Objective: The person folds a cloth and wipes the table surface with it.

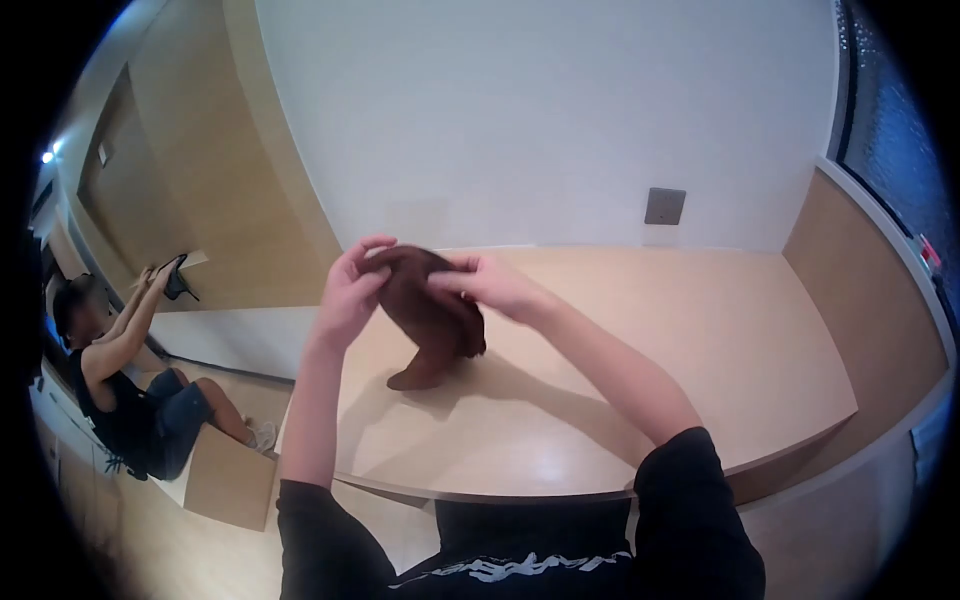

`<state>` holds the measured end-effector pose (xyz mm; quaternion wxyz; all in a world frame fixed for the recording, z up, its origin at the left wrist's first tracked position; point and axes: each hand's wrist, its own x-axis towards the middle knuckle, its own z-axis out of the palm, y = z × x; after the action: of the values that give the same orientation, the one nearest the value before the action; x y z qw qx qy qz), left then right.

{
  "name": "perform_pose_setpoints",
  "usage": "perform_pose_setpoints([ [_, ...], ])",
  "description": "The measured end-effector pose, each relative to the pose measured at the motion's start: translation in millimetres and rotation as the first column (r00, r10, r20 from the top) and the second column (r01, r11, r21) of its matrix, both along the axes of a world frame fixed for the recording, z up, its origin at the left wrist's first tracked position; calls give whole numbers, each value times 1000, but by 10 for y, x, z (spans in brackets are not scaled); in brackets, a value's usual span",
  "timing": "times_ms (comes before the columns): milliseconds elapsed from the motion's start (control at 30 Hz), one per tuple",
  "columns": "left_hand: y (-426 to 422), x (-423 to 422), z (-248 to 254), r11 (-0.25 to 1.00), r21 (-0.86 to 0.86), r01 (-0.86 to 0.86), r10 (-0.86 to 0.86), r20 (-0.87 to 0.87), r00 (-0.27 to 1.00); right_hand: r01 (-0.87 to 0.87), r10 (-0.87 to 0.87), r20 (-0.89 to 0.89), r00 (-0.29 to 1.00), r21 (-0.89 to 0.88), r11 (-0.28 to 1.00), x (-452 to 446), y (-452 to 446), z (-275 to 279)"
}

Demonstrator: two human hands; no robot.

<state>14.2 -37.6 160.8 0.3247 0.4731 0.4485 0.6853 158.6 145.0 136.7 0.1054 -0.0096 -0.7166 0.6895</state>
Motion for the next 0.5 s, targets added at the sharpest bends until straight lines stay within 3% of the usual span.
perform_pose_setpoints([
  [100,230,-154,101,991,20,-132,134,-102,986,362,-357,-69,931,263,894,11,329,345],
  [200,559,-374,279,980,4,-199,196,-186,963,431,-417,-112,902,303,850,54,520,744],
  [267,782,-440,491,963,14,-270,270,-126,955,548,-440,-329,836,452,704,-11,668,943],
  [367,977,-407,903,935,101,-340,354,-219,909,639,-465,-442,767,457,619,32,803,1311],
  [500,789,-20,1164,930,198,-309,356,-276,893,646,-475,-441,761,455,612,441,667,1587],
])
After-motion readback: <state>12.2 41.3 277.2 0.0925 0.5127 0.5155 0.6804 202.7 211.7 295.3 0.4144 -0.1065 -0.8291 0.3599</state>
